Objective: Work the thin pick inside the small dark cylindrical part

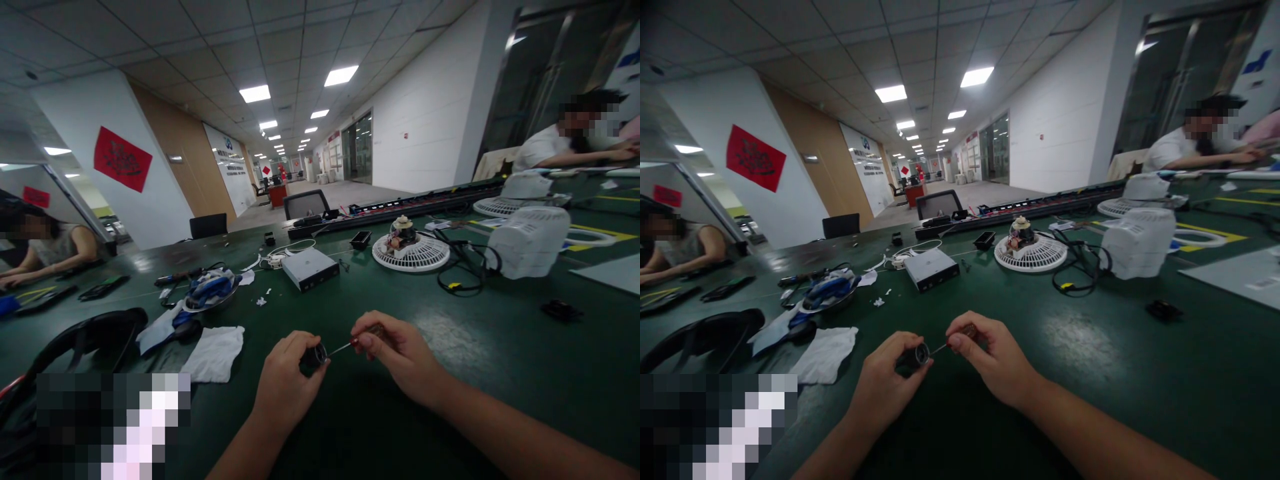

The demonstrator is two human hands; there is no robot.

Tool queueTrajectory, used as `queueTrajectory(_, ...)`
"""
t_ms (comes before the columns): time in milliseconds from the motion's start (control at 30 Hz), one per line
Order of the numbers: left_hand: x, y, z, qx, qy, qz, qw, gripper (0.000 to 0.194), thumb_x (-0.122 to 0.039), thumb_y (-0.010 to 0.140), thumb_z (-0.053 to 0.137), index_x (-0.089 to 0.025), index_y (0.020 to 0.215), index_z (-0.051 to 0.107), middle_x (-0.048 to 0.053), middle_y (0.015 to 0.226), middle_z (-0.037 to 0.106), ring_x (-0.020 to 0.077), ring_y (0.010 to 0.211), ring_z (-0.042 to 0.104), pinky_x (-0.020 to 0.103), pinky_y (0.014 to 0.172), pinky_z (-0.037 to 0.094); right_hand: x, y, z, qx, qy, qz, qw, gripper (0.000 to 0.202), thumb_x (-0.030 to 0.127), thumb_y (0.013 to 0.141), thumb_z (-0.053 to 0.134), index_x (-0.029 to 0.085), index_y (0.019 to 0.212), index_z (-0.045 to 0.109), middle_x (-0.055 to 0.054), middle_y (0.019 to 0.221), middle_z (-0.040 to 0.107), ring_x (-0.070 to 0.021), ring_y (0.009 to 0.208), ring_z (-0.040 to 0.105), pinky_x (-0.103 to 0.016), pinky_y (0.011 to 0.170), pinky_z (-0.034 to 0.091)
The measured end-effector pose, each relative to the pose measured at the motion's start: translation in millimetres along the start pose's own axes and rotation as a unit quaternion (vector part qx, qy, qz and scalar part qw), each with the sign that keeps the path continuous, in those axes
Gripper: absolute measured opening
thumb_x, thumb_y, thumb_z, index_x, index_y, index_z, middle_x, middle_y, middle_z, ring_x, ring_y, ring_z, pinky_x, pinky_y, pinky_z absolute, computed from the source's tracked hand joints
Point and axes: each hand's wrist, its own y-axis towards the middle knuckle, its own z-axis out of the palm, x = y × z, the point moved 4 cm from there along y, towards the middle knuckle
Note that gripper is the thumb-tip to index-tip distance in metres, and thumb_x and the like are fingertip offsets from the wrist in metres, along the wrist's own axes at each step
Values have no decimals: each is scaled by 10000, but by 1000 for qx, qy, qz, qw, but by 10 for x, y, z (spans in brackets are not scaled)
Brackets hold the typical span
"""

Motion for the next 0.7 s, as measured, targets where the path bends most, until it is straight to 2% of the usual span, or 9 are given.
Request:
queueTrajectory(167, 17, -13, 0, -4, 7, -2, 1000, 249, -107, 777, 702, -216, 988, 625, 34, 1001, 685, 223, 931, 659, 384, 822, 537, -63, 6, 61, 57, 67, 60, 994, 361, 513, 930, 567, 172, 897, 682, -16, 715, 609, -143, 663, 592, -257, 586, 460)
queueTrajectory(300, 30, -12, 0, 0, 5, -1, 1000, 246, -107, 784, 695, -217, 994, 629, 33, 1005, 684, 218, 933, 659, 378, 829, 537, -117, 7, 98, 67, 75, 91, 991, 351, 512, 913, 600, 168, 903, 671, -16, 721, 630, -140, 662, 601, -253, 584, 458)
queueTrajectory(500, -31, -3, -14, -13, 15, 11, 1000, 237, -126, 787, 702, -216, 995, 632, 36, 1000, 692, 220, 912, 661, 374, 800, 540, -103, 9, 51, 3, 54, 69, 996, 342, 506, 912, 607, 173, 864, 669, -20, 724, 660, -135, 669, 607, -255, 608, 463)
queueTrajectory(700, -5, -24, 15, -19, 15, 21, 1000, 246, -111, 780, 693, -214, 994, 631, 36, 995, 691, 217, 907, 662, 365, 794, 543, -66, -1, 89, 46, 75, 57, 994, 327, 488, 923, 600, 175, 856, 668, -22, 736, 676, -136, 673, 613, -254, 609, 460)
